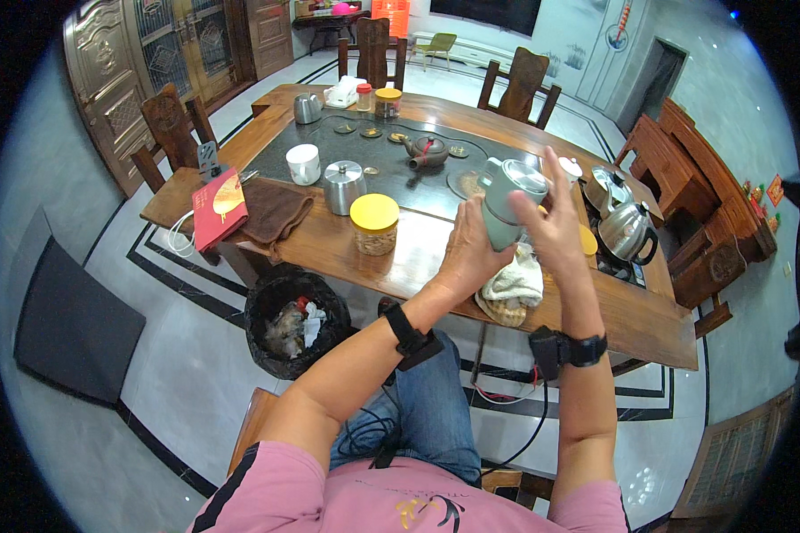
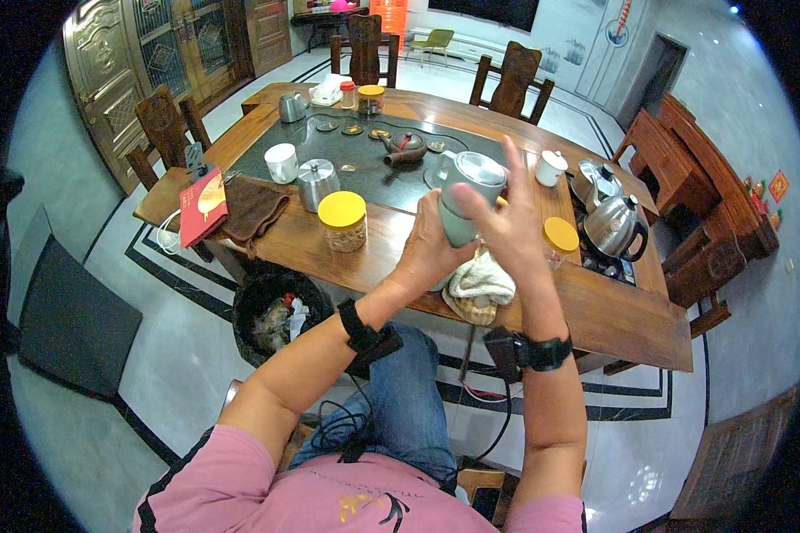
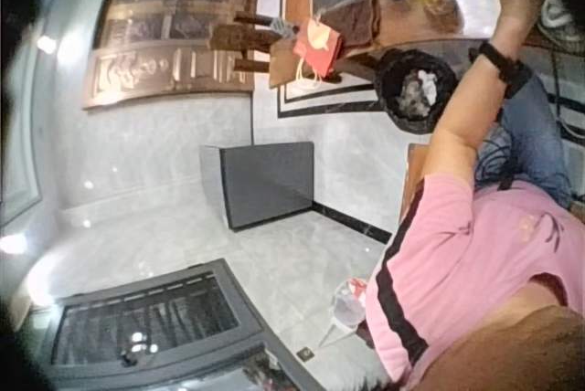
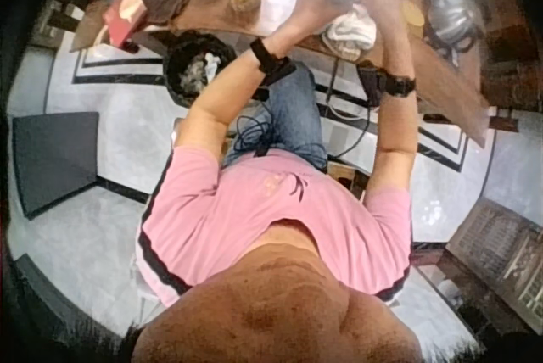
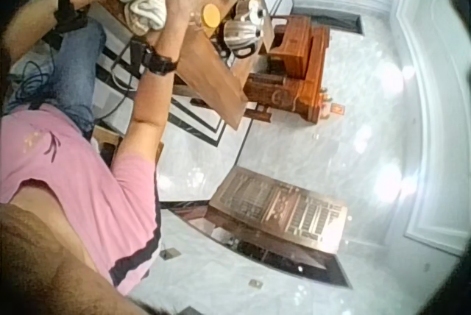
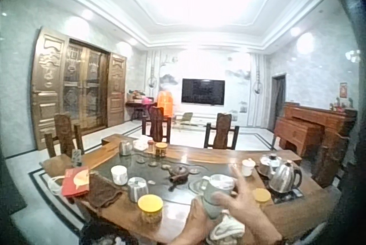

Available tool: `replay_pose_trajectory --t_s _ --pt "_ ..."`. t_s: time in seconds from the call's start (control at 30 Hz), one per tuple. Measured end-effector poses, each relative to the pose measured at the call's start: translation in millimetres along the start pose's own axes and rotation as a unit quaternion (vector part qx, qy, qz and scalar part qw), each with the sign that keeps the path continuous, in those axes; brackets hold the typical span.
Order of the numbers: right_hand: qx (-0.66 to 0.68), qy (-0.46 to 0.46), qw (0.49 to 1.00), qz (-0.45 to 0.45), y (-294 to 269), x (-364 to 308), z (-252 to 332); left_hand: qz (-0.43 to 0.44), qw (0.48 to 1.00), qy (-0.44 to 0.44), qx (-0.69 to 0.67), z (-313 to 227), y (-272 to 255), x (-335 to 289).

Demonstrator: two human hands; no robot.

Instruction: The person wipes a yellow-lidded jar, a light green thermos, and a small light green mug with a cloth while seated at a wooden table. Each item is wiped and returned to the table.

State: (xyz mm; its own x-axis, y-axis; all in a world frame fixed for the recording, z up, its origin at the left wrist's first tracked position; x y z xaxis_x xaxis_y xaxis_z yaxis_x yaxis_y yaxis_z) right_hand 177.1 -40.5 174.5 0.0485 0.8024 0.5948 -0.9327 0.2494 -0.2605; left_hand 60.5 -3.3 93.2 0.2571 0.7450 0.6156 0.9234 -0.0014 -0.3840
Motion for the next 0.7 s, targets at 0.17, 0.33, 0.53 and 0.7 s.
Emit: replay_pose_trajectory --t_s 0.17,0.33,0.53,0.7 --pt "-0.192 0.018 0.981 0.002 13.5 18.3 15.9 -0.011 0.998 0.026 -0.052 1.2 -3.0 0.6" --pt "-0.184 -0.061 0.98 0.044 5.8 21.9 19.8 0.053 0.993 0.018 -0.099 7.1 -4.8 5.9" --pt "-0.006 -0.033 0.997 0.07 -17.2 44.4 42.2 0.171 0.96 0.0 -0.222 14.0 -19.0 13.3" --pt "0.114 -0.089 0.989 0.002 -66.1 57.0 70.6 0.178 0.957 -0.026 -0.229 21.4 -22.4 14.4"
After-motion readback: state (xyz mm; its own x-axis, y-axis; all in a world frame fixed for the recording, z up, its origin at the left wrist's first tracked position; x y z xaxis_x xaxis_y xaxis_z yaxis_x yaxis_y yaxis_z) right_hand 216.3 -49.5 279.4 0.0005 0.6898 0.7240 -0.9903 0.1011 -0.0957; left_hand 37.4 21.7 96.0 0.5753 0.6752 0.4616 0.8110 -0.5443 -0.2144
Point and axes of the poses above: each hand's wrist, its own x-axis towards the middle knuckle, its own y-axis out of the palm, z = x × y, the point moved 5 cm from there along x, towards the middle knuckle, and after that the axes turned 2 degrees about z, right-handed, at the moved point
